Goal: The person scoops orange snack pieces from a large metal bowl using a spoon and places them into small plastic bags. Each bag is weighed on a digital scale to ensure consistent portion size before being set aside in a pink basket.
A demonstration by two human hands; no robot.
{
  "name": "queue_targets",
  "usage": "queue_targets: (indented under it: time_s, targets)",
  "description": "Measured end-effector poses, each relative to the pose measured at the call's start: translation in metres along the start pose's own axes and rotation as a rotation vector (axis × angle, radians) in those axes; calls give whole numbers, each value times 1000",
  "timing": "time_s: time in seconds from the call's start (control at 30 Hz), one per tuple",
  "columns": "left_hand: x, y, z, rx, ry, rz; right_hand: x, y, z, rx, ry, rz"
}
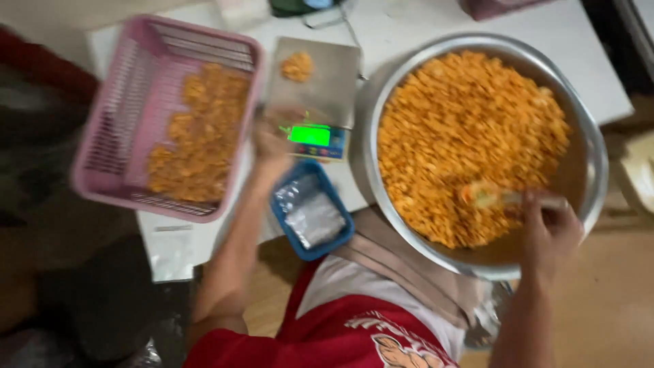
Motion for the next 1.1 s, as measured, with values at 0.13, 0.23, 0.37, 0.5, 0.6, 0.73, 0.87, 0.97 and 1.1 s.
queue_targets:
  time_s: [0.13,0.23,0.37,0.5,0.6,0.73,0.87,0.97,1.1]
  targets:
    - [-42,171,90,-643,-838,770,1,-9,-19,-13,160,-413]
    - [-21,258,121,-823,-463,1232,-31,-10,-21,30,133,-460]
    - [-24,185,67,-616,-930,1464,-29,-16,0,132,379,-738]
    - [30,52,-60,-330,-905,1421,-47,-4,62,-35,550,-729]
    - [87,65,-85,52,-243,1746,-77,-15,77,-216,718,-906]
    - [100,76,-75,145,-77,1716,-89,-52,34,-9,792,-972]
    - [66,55,-87,208,-82,1788,-37,-68,-19,264,433,-738]
    - [14,2,-92,187,-13,1724,-24,-64,-25,336,109,-488]
    - [1,-19,-94,61,-158,1059,-58,-59,-23,309,-268,-144]
Point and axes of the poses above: each hand's wrist, its own z-axis towards the middle knuckle, its own y-axis out of the back of the hand, x = y × z, the point moved 1 cm from there along z, towards the middle knuckle, and after that the axes turned 9 degrees about -x, right-handed, at the moved point
